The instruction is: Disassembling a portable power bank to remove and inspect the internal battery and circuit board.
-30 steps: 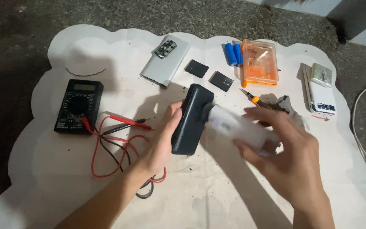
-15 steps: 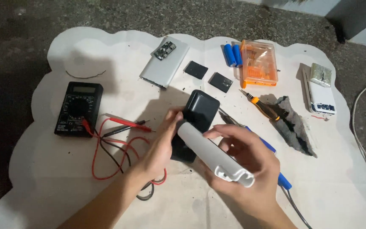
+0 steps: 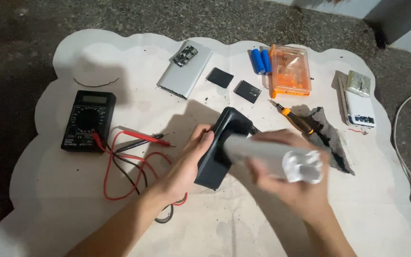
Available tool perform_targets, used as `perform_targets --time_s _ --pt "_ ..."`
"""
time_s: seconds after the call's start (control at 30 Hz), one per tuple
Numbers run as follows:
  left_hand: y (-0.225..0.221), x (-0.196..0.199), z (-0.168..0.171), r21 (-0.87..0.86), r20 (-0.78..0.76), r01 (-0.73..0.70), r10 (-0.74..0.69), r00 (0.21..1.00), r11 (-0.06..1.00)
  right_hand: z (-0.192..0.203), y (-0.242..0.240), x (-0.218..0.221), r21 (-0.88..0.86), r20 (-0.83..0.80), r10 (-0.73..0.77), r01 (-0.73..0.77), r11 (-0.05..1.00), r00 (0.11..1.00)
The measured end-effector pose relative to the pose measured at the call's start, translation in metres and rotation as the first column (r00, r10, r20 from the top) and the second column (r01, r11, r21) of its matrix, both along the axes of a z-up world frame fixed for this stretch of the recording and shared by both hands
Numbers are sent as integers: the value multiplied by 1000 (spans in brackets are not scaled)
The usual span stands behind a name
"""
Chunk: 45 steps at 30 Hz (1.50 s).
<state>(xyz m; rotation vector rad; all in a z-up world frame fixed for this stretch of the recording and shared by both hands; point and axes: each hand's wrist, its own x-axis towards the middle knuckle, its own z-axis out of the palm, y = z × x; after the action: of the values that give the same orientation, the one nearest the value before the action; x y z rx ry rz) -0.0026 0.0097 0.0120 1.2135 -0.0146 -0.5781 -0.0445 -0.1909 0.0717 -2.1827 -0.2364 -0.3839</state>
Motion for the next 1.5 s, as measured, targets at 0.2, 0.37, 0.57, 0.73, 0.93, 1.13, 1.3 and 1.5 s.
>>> perform_targets --time_s 0.2,0.37,0.57,0.73,0.93,1.13,1.3,1.5 --pt "-2 3 1 -77 -63 -56 51 997 995 0 -4 5 42 156 14 -21 999 988" --pt "1 1 2 -70 40 -82 85 996 994 5 5 1 62 -40 305 -303 951 951" --pt "-1 6 -7 -189 -94 -153 137 986 970 -9 -15 8 149 83 140 -151 977 987" --pt "5 10 -5 -290 -29 -188 187 982 938 8 9 3 106 4 477 -475 874 879" --pt "-1 9 -9 -315 -154 -283 245 957 906 4 9 3 -29 131 116 -113 993 985" --pt "-6 -2 -2 -163 19 -171 176 984 972 4 9 0 246 -70 381 -354 902 922" --pt "-18 -7 -12 -127 -3 -96 96 995 987 -3 -4 5 203 20 -143 136 970 989" --pt "-7 1 -11 -119 -76 -146 137 988 982 -14 -21 11 182 165 87 -117 976 982"
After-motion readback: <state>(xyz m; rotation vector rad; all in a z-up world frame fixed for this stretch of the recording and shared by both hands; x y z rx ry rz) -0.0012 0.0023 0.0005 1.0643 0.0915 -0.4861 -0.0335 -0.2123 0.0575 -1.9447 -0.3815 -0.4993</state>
